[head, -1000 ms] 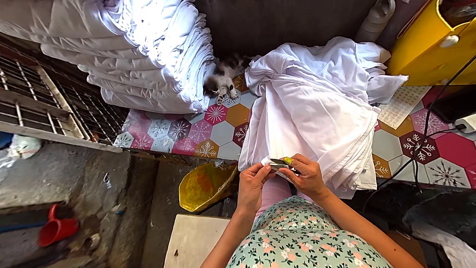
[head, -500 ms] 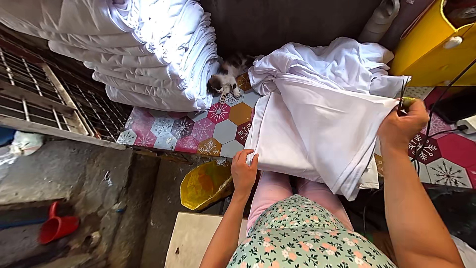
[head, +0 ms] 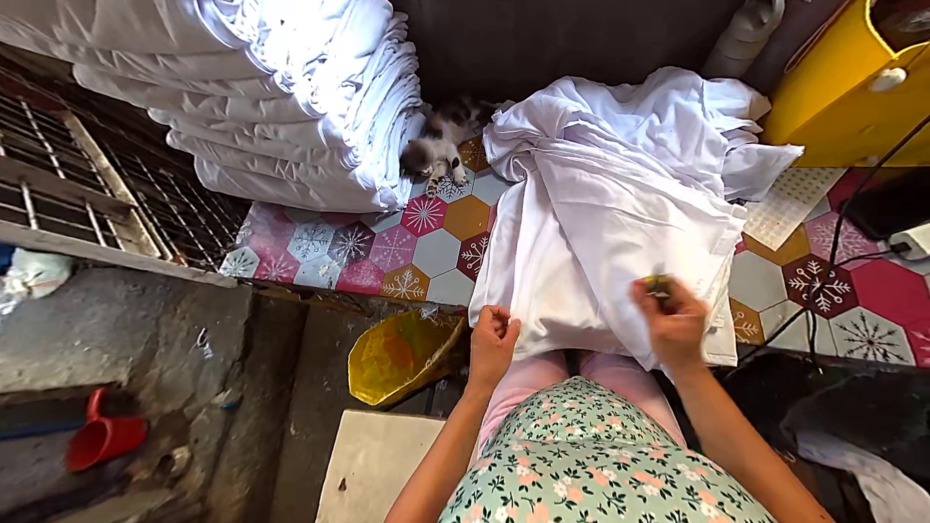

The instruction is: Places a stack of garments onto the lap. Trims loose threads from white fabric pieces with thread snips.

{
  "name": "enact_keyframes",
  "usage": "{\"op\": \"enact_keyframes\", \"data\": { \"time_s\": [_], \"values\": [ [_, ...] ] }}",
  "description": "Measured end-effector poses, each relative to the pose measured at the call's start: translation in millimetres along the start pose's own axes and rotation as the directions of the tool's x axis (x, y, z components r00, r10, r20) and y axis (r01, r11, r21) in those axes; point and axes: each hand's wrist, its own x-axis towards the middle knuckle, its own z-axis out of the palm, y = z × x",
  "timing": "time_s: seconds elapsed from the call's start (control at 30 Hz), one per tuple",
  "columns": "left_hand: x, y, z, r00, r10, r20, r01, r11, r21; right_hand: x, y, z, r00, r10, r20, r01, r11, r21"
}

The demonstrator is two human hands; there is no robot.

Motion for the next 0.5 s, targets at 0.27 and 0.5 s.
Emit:
{"op": "enact_keyframes", "data": {
  "time_s": [0.27, 0.5],
  "values": [
    [-25, 59, 4, 0.983, -0.118, 0.142, 0.178, 0.804, -0.568, -27, 4, 58, 0.852, -0.327, 0.409, 0.272, 0.944, 0.188],
    [-27, 42, 5, 0.939, 0.149, 0.31, 0.035, 0.855, -0.517, -33, -5, 60, 0.939, -0.108, 0.327, 0.005, 0.954, 0.3]
  ]
}}
